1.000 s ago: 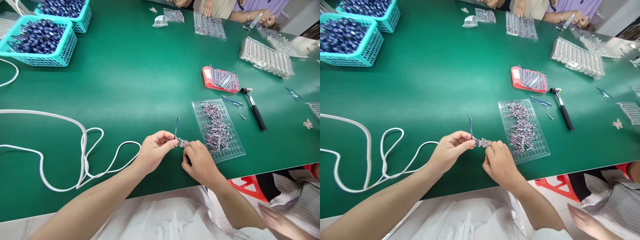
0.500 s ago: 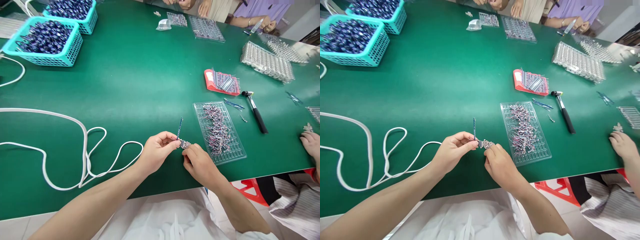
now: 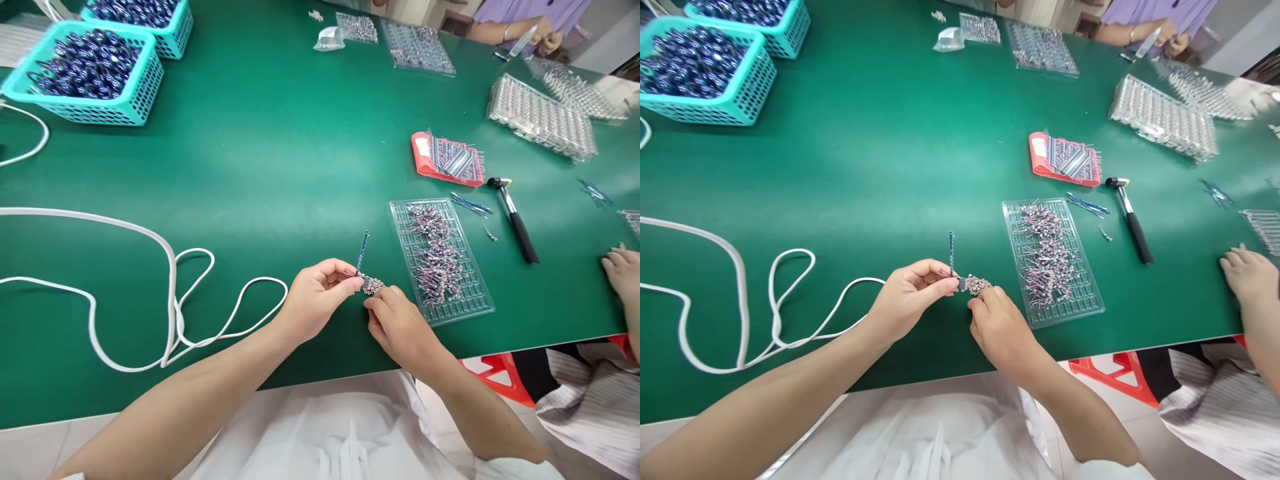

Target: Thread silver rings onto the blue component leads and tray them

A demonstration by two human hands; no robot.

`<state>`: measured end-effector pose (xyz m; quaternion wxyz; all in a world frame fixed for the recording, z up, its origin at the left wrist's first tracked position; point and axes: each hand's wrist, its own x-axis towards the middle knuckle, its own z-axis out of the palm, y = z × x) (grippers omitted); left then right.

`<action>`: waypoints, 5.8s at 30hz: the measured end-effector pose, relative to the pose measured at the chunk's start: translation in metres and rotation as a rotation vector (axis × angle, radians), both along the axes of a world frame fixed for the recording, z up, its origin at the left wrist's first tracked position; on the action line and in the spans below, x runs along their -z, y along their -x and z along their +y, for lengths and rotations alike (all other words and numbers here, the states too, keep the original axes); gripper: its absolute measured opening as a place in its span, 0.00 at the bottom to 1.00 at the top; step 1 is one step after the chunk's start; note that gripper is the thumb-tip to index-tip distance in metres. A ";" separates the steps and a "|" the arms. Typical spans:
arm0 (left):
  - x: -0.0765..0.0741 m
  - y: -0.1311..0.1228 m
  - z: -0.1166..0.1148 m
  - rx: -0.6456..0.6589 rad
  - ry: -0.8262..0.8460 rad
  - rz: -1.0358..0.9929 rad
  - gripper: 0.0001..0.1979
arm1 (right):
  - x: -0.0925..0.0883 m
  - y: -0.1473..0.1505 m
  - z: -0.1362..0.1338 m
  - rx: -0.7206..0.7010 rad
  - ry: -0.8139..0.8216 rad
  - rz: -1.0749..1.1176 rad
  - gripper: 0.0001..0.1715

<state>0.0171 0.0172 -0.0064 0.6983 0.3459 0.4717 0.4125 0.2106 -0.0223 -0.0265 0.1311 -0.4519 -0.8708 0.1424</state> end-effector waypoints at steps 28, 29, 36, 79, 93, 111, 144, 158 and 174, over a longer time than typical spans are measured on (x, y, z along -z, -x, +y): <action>0.000 -0.001 -0.003 0.019 -0.024 0.014 0.08 | 0.007 0.004 -0.002 0.030 -0.041 0.078 0.11; -0.001 -0.001 -0.003 0.015 -0.020 0.018 0.08 | 0.007 0.005 -0.001 0.036 -0.039 0.084 0.11; 0.000 -0.001 -0.002 0.016 -0.023 0.020 0.08 | 0.009 0.010 0.000 0.057 -0.069 0.078 0.12; 0.006 -0.001 -0.003 0.026 0.008 0.016 0.08 | 0.023 -0.003 -0.023 0.149 -0.126 0.400 0.17; 0.004 -0.001 -0.001 0.033 0.015 0.072 0.08 | 0.018 0.003 -0.028 0.104 -0.193 0.248 0.18; -0.002 -0.001 -0.001 0.001 0.023 0.086 0.08 | 0.017 -0.019 -0.032 0.291 -0.182 0.265 0.14; 0.001 -0.001 -0.003 0.020 -0.008 0.030 0.08 | 0.012 0.008 -0.019 0.153 -0.244 0.083 0.07; -0.003 -0.004 -0.022 0.219 -0.190 -0.028 0.05 | -0.006 0.001 -0.010 0.443 0.076 0.901 0.06; -0.003 -0.006 -0.027 0.208 -0.082 -0.142 0.05 | 0.006 0.008 -0.016 0.431 -0.349 0.698 0.19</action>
